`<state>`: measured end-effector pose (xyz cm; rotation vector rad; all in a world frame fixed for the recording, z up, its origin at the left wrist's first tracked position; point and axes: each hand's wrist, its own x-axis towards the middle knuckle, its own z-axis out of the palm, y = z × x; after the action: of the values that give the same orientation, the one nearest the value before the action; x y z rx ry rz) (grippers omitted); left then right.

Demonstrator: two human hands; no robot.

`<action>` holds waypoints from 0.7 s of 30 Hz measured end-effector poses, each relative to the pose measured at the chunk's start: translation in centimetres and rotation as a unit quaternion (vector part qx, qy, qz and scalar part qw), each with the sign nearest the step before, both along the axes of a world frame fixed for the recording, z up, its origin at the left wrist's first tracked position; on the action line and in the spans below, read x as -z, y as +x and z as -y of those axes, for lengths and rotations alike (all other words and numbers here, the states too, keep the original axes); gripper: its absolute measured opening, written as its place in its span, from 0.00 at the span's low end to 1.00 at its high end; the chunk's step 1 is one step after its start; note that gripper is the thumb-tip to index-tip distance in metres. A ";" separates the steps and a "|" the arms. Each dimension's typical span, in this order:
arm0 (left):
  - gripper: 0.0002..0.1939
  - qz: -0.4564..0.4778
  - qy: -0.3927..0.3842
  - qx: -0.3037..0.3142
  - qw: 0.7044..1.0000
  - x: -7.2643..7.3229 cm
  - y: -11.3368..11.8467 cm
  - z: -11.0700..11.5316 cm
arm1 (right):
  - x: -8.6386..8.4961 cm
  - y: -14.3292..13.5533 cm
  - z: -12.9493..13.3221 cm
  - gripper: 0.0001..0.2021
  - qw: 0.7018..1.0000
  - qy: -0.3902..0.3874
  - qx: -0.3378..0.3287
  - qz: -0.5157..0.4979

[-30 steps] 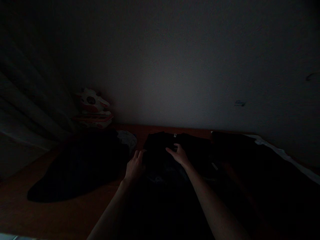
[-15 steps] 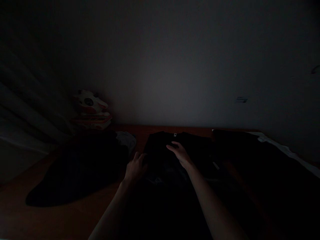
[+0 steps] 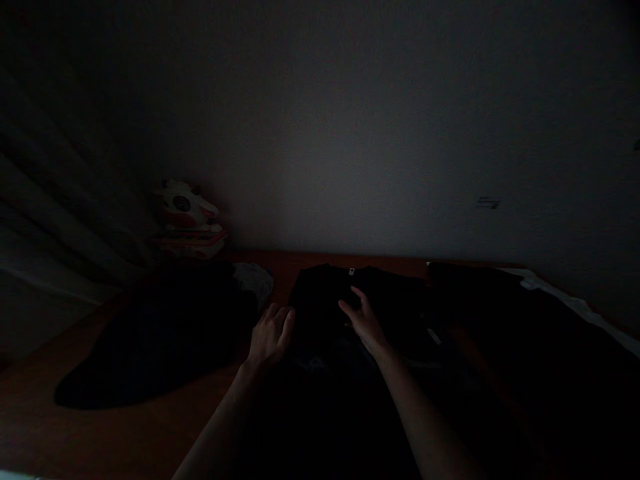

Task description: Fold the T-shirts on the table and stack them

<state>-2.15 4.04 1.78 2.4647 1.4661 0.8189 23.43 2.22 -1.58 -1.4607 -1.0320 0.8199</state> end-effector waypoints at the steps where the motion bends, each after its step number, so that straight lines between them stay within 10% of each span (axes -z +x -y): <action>1: 0.22 0.032 0.025 0.004 0.999 0.1 0.2 -0.4 | -0.1 -0.1 0.3 0.31 0.999 -0.004 -0.007 0.032; 12: 0.22 -0.139 -0.044 0.059 0.988 2.4 10.2 -9.2 | 0.3 -1.7 0.6 0.18 0.990 0.070 -0.021 0.121; 21: 0.27 -0.187 -0.063 -0.029 0.980 4.2 10.5 -12.5 | 1.5 -2.2 0.4 0.21 0.956 0.068 0.058 0.278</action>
<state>8.35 16.50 -2.41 2.5875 1.6526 0.2642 21.22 1.83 -3.10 -1.6553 -1.3706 0.2405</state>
